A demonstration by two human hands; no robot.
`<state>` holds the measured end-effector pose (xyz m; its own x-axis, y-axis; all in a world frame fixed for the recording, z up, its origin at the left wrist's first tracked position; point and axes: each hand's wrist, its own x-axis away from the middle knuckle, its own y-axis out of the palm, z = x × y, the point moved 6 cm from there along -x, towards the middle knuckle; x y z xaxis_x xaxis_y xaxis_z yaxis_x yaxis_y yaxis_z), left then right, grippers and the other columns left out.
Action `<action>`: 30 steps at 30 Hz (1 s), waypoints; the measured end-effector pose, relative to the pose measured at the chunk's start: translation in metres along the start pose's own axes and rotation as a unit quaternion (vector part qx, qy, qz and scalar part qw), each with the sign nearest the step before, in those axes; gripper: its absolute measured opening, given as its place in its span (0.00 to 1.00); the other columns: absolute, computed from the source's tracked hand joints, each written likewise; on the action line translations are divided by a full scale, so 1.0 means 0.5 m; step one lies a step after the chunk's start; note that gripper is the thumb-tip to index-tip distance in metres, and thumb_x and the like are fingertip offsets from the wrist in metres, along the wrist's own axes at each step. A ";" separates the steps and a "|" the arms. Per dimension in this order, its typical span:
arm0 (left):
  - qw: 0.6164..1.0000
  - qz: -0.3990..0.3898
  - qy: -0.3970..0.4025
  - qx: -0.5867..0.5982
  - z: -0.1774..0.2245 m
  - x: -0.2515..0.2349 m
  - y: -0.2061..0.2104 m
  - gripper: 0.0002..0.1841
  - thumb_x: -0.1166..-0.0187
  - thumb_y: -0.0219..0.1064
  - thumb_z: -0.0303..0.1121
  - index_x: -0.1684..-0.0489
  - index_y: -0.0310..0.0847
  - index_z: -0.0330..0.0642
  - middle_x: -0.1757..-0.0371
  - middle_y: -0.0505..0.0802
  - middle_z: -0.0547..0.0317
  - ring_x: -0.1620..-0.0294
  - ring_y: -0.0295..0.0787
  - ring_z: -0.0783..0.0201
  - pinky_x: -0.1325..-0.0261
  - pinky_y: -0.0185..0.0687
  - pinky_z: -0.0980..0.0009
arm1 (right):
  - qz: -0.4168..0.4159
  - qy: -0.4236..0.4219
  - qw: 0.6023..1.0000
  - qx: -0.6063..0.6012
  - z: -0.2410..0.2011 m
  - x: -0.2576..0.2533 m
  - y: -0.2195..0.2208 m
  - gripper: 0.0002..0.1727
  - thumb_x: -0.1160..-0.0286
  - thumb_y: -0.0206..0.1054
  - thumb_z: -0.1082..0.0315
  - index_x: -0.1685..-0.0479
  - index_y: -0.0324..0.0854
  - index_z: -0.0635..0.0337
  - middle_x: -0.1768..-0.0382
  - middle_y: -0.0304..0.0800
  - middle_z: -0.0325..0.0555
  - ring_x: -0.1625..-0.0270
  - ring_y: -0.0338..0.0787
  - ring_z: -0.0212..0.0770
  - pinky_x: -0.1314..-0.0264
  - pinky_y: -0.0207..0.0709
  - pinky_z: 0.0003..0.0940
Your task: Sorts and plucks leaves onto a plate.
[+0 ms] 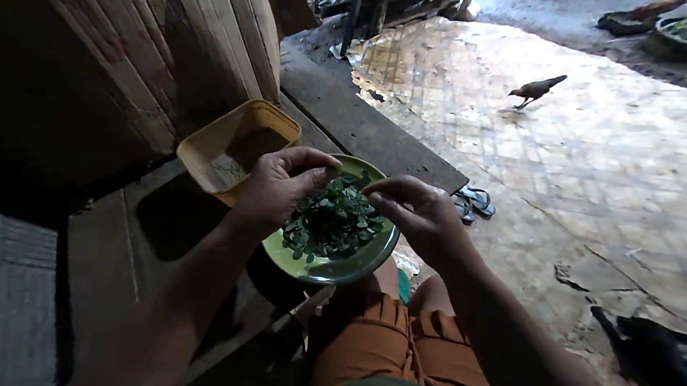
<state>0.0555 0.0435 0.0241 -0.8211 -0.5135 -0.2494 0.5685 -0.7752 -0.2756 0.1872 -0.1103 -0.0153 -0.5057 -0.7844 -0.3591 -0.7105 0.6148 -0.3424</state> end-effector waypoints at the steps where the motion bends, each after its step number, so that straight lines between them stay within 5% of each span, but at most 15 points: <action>1: 1.000 -0.007 -0.006 0.022 -0.004 0.000 0.002 0.08 0.21 0.68 0.23 0.52 0.90 0.42 0.61 0.93 0.67 0.62 0.89 0.75 0.56 0.87 0.78 | -0.005 0.030 0.999 -0.045 0.001 -0.002 0.004 0.09 0.18 0.65 0.66 0.49 0.90 0.54 0.59 0.92 0.33 0.58 0.89 0.24 0.52 0.84 0.24; 7: 0.992 -0.013 -0.058 0.115 -0.024 0.003 0.015 0.08 0.19 0.68 0.25 0.49 0.90 0.43 0.59 0.94 0.62 0.60 0.91 0.70 0.53 0.90 0.74 | -0.028 0.053 0.986 -0.158 -0.004 -0.009 0.029 0.18 0.24 0.71 0.69 0.35 0.85 0.58 0.54 0.94 0.37 0.55 0.92 0.28 0.49 0.87 0.25; 15: 0.992 -0.017 -0.023 0.126 -0.033 0.007 0.029 0.11 0.22 0.67 0.19 0.49 0.90 0.41 0.57 0.94 0.63 0.59 0.90 0.72 0.51 0.90 0.75 | -0.019 0.084 0.961 -0.261 0.009 -0.018 0.057 0.06 0.19 0.67 0.67 0.55 0.88 0.58 0.65 0.92 0.37 0.62 0.89 0.28 0.54 0.85 0.24; 21: 0.988 -0.092 -0.058 0.110 -0.026 0.007 0.043 0.27 0.27 0.69 0.21 0.26 0.75 0.42 0.46 0.91 0.60 0.52 0.90 0.70 0.48 0.89 0.74 | -0.019 0.068 0.979 -0.192 0.011 -0.028 0.047 0.04 0.21 0.68 0.69 0.59 0.88 0.57 0.71 0.90 0.34 0.68 0.87 0.26 0.62 0.82 0.21; 23: 0.991 -0.087 -0.041 0.088 -0.024 0.007 0.047 0.24 0.27 0.71 0.22 0.29 0.78 0.41 0.49 0.92 0.60 0.52 0.91 0.70 0.48 0.89 0.75 | -0.025 0.055 0.987 -0.151 0.008 -0.029 0.046 0.04 0.21 0.69 0.69 0.58 0.88 0.57 0.71 0.90 0.32 0.70 0.86 0.23 0.65 0.81 0.19; 26: 0.997 -0.050 -0.013 0.057 -0.033 0.005 0.043 0.10 0.25 0.71 0.20 0.49 0.87 0.40 0.59 0.93 0.64 0.61 0.89 0.73 0.56 0.88 0.78 | -0.033 0.036 0.991 -0.121 0.008 -0.031 0.048 0.03 0.22 0.71 0.69 0.60 0.89 0.57 0.72 0.89 0.31 0.71 0.85 0.21 0.67 0.80 0.18; 30: 0.999 -0.026 0.013 0.022 -0.031 -0.002 0.021 0.09 0.24 0.67 0.18 0.52 0.86 0.40 0.59 0.92 0.65 0.62 0.89 0.74 0.54 0.89 0.77 | -0.039 0.047 0.994 -0.092 0.017 -0.028 0.035 0.04 0.22 0.70 0.67 0.61 0.89 0.55 0.73 0.89 0.30 0.72 0.85 0.22 0.68 0.80 0.20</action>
<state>0.0633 0.0414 0.0069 -0.8474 -0.4628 -0.2603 0.5219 -0.8160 -0.2485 0.1859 -0.0877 -0.0236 -0.4826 -0.8389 -0.2516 -0.8224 0.5329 -0.1994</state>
